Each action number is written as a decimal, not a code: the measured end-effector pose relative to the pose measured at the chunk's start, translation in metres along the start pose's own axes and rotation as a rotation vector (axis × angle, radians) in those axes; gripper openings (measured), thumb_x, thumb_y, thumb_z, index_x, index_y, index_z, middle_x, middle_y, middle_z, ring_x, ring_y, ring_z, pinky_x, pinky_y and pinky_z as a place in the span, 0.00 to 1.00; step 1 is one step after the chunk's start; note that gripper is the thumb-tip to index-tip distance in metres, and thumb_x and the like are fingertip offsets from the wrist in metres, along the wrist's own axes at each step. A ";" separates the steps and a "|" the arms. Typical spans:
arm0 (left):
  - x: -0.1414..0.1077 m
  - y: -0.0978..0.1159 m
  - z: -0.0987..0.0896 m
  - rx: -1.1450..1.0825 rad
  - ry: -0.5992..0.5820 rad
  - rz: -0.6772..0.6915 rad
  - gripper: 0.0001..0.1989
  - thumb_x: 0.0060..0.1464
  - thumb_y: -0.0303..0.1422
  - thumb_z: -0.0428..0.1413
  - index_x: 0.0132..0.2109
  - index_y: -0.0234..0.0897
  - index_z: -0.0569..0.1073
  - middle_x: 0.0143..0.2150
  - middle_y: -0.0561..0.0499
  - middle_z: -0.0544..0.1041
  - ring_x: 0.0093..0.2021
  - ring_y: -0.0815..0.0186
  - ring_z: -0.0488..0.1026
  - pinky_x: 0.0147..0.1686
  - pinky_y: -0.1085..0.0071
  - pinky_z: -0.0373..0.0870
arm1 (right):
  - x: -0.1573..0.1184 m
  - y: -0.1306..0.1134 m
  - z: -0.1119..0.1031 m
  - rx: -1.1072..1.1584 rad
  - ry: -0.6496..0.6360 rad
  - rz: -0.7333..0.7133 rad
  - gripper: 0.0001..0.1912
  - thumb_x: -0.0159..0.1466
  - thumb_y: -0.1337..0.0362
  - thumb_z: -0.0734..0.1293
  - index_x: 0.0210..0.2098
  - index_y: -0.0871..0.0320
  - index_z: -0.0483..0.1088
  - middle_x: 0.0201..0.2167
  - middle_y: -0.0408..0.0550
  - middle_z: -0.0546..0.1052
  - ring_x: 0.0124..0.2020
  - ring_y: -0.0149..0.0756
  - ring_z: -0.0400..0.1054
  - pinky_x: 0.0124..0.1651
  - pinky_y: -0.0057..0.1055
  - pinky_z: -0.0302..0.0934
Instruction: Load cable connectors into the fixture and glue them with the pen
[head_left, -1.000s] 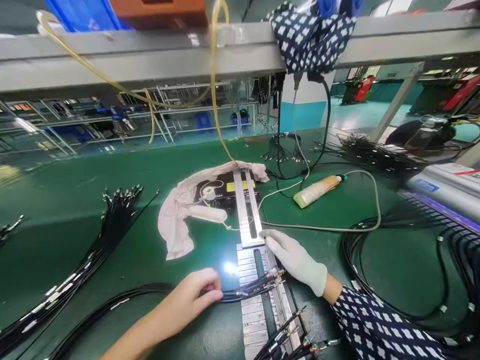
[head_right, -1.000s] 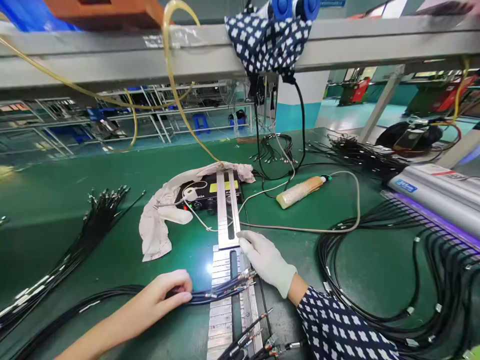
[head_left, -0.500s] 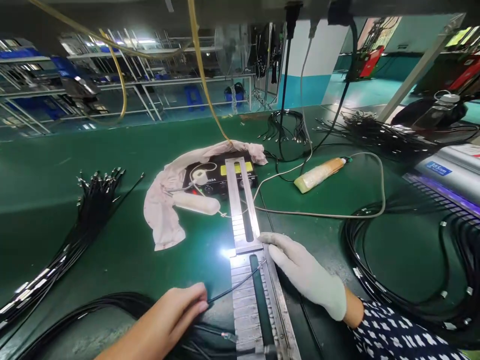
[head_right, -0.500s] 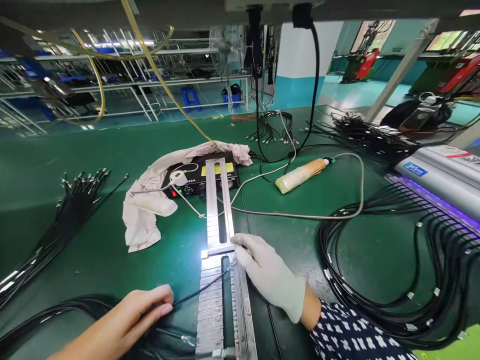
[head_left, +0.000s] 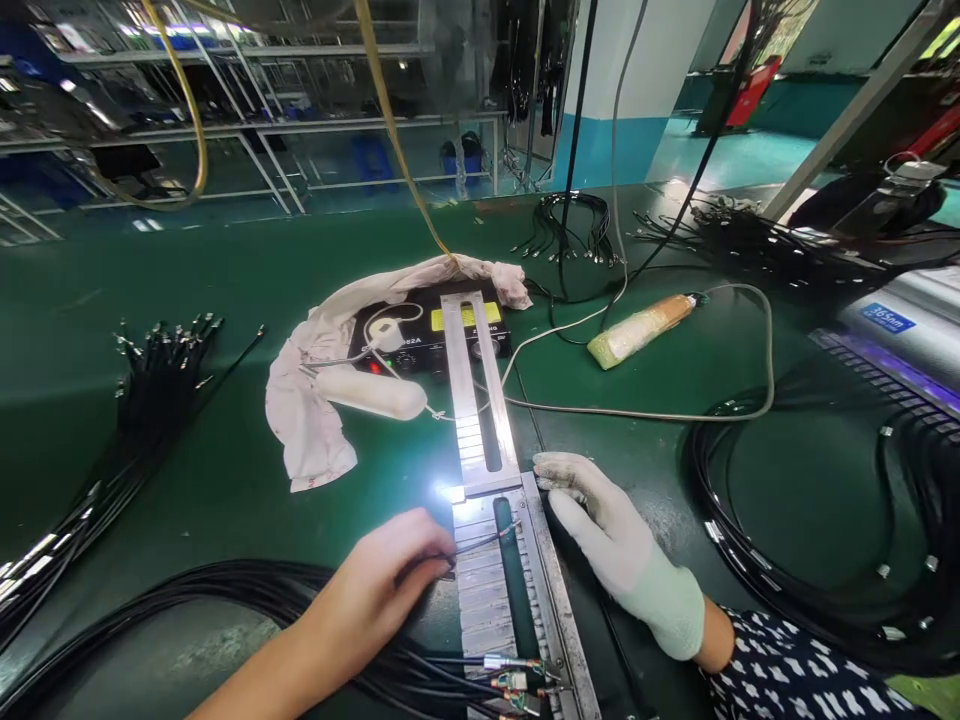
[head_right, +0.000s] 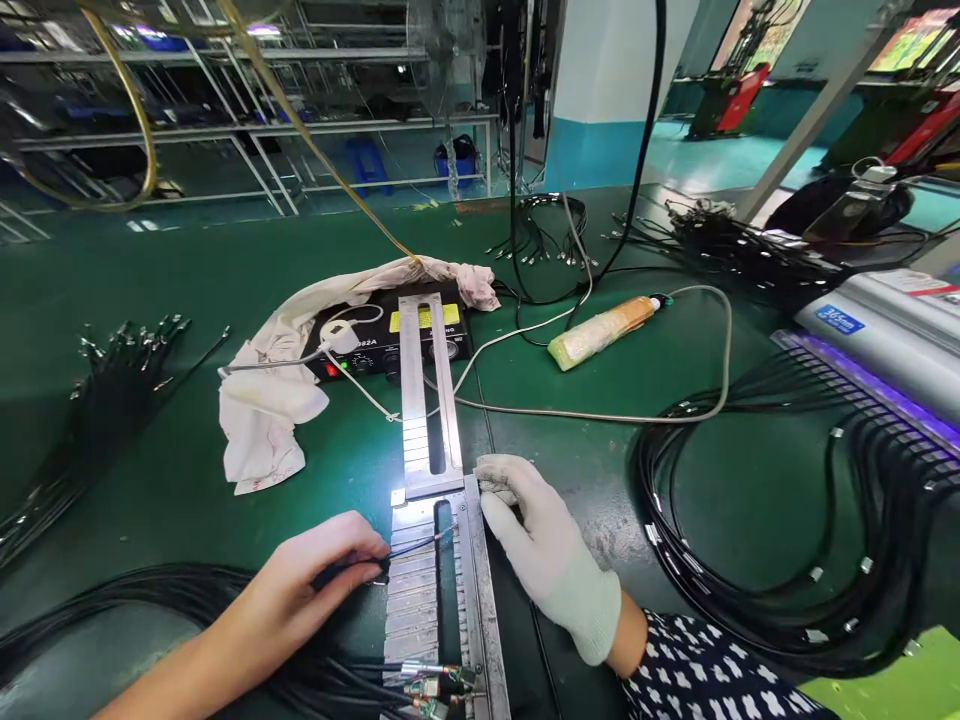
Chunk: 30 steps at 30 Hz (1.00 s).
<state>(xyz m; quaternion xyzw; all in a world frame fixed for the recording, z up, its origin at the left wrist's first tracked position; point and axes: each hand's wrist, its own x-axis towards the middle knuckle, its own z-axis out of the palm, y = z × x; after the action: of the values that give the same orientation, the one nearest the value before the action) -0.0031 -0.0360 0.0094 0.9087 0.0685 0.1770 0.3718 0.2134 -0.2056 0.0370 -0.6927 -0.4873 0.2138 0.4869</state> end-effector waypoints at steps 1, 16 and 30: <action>0.001 -0.002 -0.002 -0.011 0.024 0.015 0.06 0.65 0.28 0.51 0.44 0.41 0.72 0.36 0.53 0.74 0.36 0.69 0.71 0.35 0.76 0.68 | 0.000 -0.001 0.000 0.006 -0.002 0.004 0.13 0.72 0.60 0.59 0.54 0.49 0.67 0.55 0.47 0.71 0.56 0.41 0.66 0.61 0.45 0.61; 0.005 -0.008 -0.006 0.355 0.028 0.237 0.15 0.65 0.21 0.45 0.54 0.34 0.69 0.33 0.50 0.71 0.31 0.69 0.68 0.30 0.76 0.67 | 0.002 -0.004 -0.001 -0.053 -0.001 -0.006 0.12 0.70 0.63 0.61 0.51 0.52 0.70 0.53 0.47 0.71 0.56 0.40 0.65 0.60 0.42 0.61; 0.014 -0.004 -0.011 0.297 -0.027 0.209 0.15 0.65 0.21 0.45 0.54 0.36 0.69 0.33 0.51 0.70 0.31 0.69 0.66 0.30 0.75 0.65 | 0.003 -0.006 -0.001 -0.031 0.000 0.005 0.11 0.69 0.63 0.61 0.49 0.53 0.71 0.52 0.48 0.72 0.53 0.41 0.67 0.56 0.42 0.66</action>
<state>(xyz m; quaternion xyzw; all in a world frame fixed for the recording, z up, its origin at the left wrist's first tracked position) 0.0058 -0.0227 0.0177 0.9581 -0.0058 0.1902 0.2138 0.2126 -0.2026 0.0433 -0.7011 -0.4890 0.2076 0.4757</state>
